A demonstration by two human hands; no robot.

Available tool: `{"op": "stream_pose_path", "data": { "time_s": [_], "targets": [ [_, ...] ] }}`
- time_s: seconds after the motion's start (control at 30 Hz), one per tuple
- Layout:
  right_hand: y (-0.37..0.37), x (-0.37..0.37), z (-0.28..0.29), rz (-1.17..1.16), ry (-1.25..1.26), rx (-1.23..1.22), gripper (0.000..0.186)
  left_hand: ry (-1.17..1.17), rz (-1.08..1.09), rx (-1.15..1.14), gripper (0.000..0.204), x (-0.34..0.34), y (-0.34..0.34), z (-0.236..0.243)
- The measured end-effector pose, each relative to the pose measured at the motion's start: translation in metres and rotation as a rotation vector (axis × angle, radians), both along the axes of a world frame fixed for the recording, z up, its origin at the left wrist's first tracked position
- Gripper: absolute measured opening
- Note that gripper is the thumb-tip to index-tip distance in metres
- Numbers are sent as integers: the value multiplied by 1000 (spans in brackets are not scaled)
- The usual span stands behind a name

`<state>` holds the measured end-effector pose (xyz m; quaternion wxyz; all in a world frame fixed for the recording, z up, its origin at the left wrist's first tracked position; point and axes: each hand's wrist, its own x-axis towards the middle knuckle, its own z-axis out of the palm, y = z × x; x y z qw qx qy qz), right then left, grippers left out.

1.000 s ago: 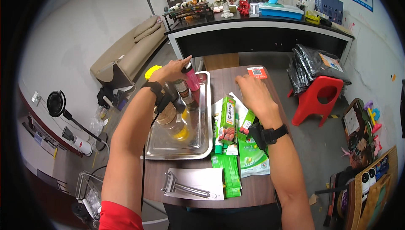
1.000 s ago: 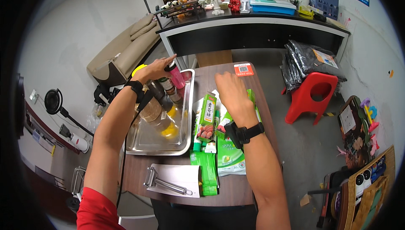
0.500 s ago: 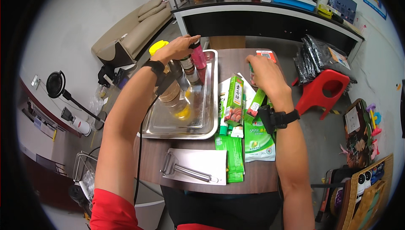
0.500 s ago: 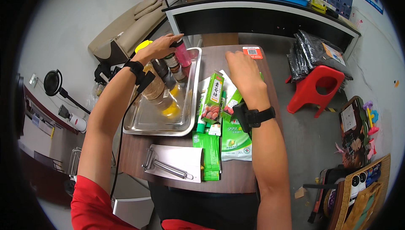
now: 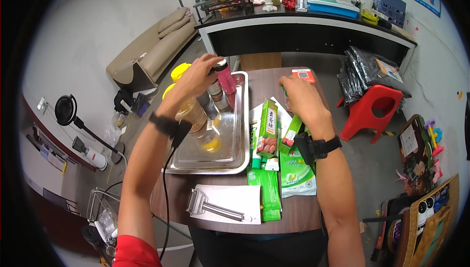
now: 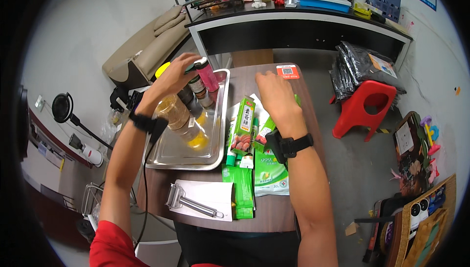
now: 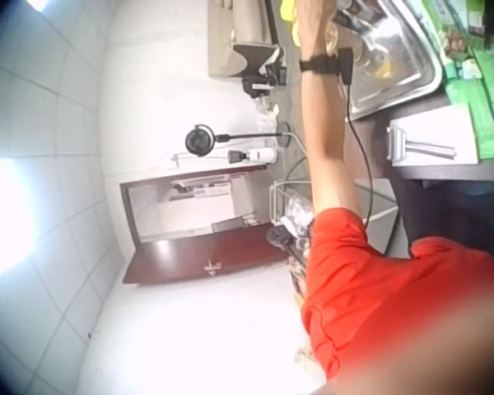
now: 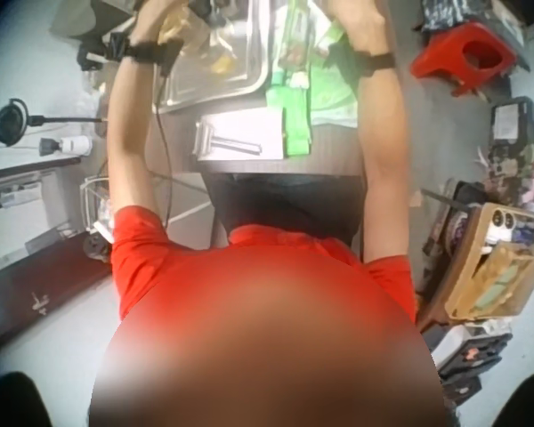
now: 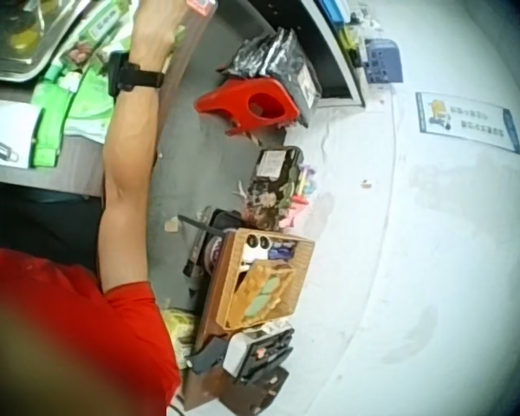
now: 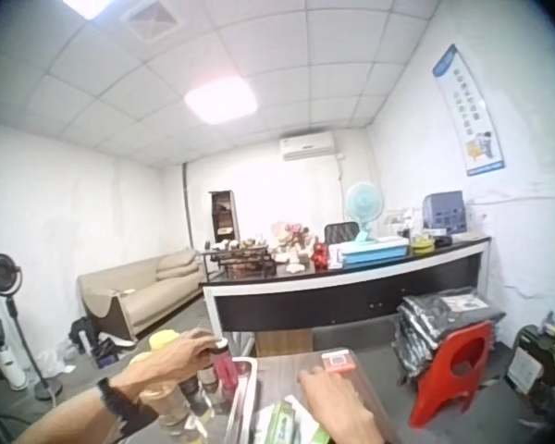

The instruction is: Organizing and inspecting boxes and tubes of wasabi and ginger paste on a metal tray.

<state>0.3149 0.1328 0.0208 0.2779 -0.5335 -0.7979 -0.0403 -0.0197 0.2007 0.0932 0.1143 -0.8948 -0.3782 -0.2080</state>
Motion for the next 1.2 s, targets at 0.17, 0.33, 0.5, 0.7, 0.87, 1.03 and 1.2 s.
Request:
{"op": "stream_pose_path", "data": {
  "time_s": [0.17,0.33,0.5,0.7,0.87,1.03,1.2],
  "targets": [
    [2,10,-5,43,91,4,42,-231,81,-456,31,10,-112,7],
    [-9,10,9,61,97,-27,41,-385,95,-775,29,-31,-155,-37],
    [-11,12,11,-7,151,-58,49,-502,138,-1048,36,-44,-173,-51],
    [-30,3,39,2,162,78,39,-560,57,-1133,37,-60,-163,-94],
    [-49,-26,61,23,178,202,42,-559,52,-1150,37,-60,-160,-116],
    [-57,-51,68,132,200,135,42,-570,-3,-1027,39,-62,-156,-134],
    [-16,-81,74,374,298,-79,41,-486,41,-1031,42,-57,-160,-115]
  ]
}}
